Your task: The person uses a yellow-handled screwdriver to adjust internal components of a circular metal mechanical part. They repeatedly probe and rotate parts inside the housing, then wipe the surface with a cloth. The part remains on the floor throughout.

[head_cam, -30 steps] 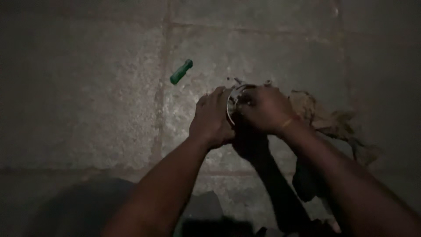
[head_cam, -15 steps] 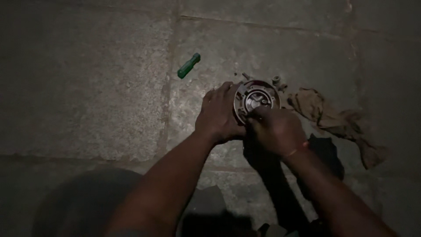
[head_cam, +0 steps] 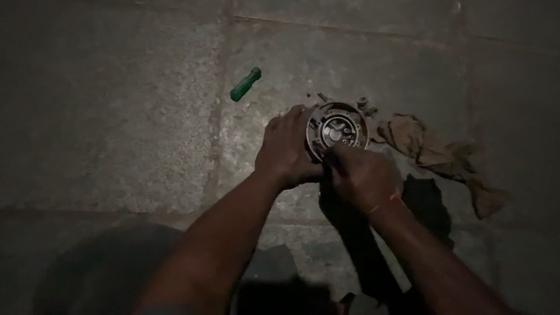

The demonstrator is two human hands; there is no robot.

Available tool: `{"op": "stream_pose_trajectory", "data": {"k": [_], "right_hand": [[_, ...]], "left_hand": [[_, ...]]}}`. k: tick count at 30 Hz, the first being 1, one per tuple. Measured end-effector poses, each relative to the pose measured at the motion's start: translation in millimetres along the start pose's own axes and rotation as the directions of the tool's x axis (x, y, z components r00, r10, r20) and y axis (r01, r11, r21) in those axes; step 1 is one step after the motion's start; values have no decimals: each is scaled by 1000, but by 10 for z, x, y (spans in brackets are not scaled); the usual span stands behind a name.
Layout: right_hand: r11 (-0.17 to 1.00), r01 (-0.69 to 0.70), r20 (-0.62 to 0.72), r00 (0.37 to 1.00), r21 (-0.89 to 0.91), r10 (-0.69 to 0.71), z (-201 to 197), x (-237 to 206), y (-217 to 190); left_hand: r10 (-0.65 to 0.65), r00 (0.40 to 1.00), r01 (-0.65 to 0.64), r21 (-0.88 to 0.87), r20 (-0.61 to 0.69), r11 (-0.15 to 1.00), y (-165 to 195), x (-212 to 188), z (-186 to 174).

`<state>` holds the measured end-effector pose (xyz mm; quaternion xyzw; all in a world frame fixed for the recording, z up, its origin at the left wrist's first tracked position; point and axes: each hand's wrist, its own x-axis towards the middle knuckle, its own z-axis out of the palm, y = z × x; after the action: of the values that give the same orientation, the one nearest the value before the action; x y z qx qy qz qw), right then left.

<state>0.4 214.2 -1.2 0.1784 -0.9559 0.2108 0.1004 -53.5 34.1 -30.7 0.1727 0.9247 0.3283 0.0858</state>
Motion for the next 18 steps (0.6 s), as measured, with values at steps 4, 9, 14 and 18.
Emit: {"op": "stream_pose_trajectory", "data": {"k": [4, 9, 14, 18], "right_hand": [[992, -124, 80, 989, -38, 127, -22, -31, 24], [996, -87, 28, 996, -4, 87, -30, -75, 8], [990, -127, -43, 991, 64, 130, -28, -68, 20], [990, -117, 43, 992, -78, 121, -20, -69, 48]], "left_hand": [[-16, 1000, 16, 42, 3, 999, 18, 20, 31], [26, 1000, -26, 17, 6, 1000, 76, 11, 48], [-7, 1000, 7, 24, 22, 1000, 64, 5, 41], [-12, 1000, 12, 2, -17, 1000, 61, 14, 50]]}}
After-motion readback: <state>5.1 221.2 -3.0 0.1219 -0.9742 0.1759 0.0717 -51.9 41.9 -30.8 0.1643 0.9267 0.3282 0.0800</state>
